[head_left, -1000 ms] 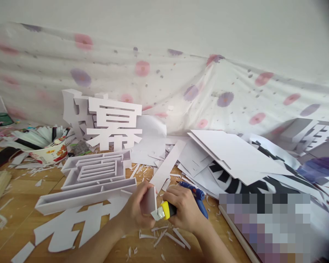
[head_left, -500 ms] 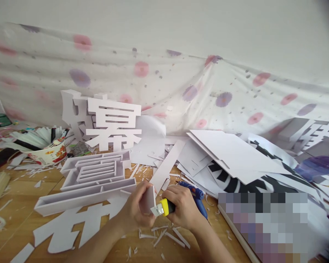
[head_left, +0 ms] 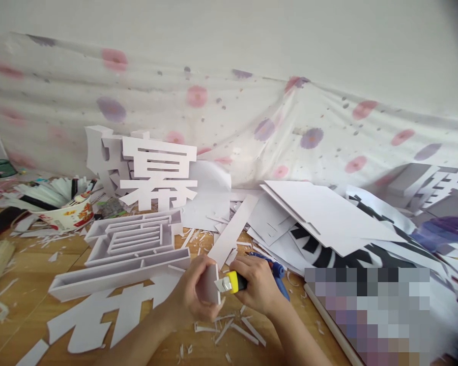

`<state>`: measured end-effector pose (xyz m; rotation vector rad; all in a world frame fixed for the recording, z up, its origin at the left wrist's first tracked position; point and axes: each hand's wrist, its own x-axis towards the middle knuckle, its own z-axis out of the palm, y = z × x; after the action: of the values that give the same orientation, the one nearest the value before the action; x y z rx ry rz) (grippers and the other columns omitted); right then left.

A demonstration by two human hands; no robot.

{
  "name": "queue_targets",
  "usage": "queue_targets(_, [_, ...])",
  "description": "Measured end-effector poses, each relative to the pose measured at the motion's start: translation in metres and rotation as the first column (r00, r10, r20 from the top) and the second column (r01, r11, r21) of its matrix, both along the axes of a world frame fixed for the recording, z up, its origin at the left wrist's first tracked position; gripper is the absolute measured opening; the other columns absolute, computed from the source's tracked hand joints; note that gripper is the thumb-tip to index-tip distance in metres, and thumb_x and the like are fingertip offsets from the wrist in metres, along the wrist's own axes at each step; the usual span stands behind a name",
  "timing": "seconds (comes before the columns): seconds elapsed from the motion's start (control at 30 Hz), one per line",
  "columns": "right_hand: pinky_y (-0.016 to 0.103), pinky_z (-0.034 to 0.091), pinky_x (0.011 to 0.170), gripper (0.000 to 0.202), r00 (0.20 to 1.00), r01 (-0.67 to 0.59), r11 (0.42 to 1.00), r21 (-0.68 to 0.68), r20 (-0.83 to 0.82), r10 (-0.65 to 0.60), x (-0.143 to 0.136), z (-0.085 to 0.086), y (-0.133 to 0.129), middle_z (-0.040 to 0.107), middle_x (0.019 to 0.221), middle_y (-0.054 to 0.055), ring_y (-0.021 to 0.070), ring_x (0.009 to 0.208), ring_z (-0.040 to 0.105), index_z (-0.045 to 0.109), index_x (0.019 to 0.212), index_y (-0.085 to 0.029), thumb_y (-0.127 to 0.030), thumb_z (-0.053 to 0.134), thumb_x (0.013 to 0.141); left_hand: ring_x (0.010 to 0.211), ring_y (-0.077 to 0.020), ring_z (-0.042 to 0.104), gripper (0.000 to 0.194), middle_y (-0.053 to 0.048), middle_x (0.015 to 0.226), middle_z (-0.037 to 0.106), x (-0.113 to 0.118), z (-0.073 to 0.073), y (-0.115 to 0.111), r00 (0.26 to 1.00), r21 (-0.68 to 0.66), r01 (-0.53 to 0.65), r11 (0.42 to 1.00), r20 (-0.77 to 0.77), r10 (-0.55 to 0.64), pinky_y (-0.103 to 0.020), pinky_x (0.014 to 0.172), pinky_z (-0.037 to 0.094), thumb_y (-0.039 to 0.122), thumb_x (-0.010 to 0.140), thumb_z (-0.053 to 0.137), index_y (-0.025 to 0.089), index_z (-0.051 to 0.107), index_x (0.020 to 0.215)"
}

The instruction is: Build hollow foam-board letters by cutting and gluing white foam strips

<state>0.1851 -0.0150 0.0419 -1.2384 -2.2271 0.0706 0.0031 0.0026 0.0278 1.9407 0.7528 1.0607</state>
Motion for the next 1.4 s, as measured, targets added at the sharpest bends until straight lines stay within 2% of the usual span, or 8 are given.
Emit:
queue_targets(0.17, [0.026,0.027,0.054,0.004,0.996,-0.082,0.997,0.016,0.022,0.081,-0.0037,0.0031,-0.0044,0.049,0.055,-0.001,0.0131,0.053,0.043,0.045,0.060,-0.021,-0.019,0.049,0.062,0.071,-0.0154,0.042,0.043,0.001,0.081,0.043,-0.0043,-0.0011,0.0034,0.999,-0.051,0.043,0.998,0.007,-0.042,-0.027,0.062,0.035,0.020,0.051,0.061,0.021,0.046,0.092])
queue_targets(0.37, [0.025,0.027,0.053,0.004,0.999,-0.041,0.999,0.022,0.024,0.040,-0.0030,0.0012,-0.0023,0.050,0.056,-0.001,0.0132,0.053,0.044,0.046,0.061,-0.021,-0.017,0.047,0.061,0.068,-0.0141,0.040,0.038,0.001,0.077,0.042,0.0001,-0.0044,0.0036,1.000,0.033,-0.008,0.999,-0.016,0.009,-0.026,0.059,0.035,0.011,0.053,0.057,0.021,0.044,0.087])
queue_targets(0.53, [0.025,0.027,0.053,0.008,1.000,0.014,1.000,0.024,0.006,-0.014,0.0011,-0.0003,0.0001,0.052,0.058,-0.001,0.0128,0.053,0.045,0.047,0.062,-0.021,-0.014,0.046,0.058,0.067,-0.0141,0.041,0.035,0.002,0.076,0.043,0.0004,-0.0003,-0.0002,1.000,0.019,-0.029,0.999,-0.002,0.029,-0.025,0.058,0.035,0.011,0.053,0.056,0.021,0.044,0.084])
queue_targets(0.73, [0.025,0.028,0.054,0.004,0.994,-0.103,0.995,0.016,0.046,0.102,-0.0028,0.0008,-0.0037,0.049,0.055,-0.001,0.0132,0.052,0.044,0.046,0.060,-0.021,-0.018,0.049,0.061,0.072,-0.0160,0.041,0.041,0.001,0.081,0.045,-0.0060,0.0030,0.0027,0.998,-0.069,0.052,0.996,-0.024,-0.054,-0.027,0.062,0.036,0.026,0.051,0.063,0.021,0.046,0.088])
queue_targets(0.97, [0.025,0.027,0.053,0.004,1.000,-0.023,0.999,0.034,0.011,0.023,-0.0035,-0.0018,-0.0004,0.051,0.056,0.000,0.0133,0.053,0.044,0.048,0.062,-0.021,-0.017,0.046,0.061,0.067,-0.0144,0.039,0.034,0.001,0.076,0.042,-0.0006,-0.0010,0.0010,1.000,0.003,-0.010,1.000,-0.014,0.010,-0.026,0.058,0.033,0.014,0.054,0.057,0.021,0.043,0.085])
queue_targets(1.4, [0.024,0.027,0.054,0.011,0.997,0.069,0.997,0.031,-0.037,-0.068,-0.0034,-0.0066,0.0045,0.052,0.057,-0.001,0.0133,0.054,0.046,0.046,0.062,-0.021,-0.013,0.045,0.054,0.069,-0.0157,0.043,0.037,0.001,0.077,0.043,-0.0009,0.0013,-0.0003,0.999,0.023,-0.018,1.000,0.033,0.018,-0.028,0.059,0.035,0.011,0.052,0.055,0.023,0.044,0.085])
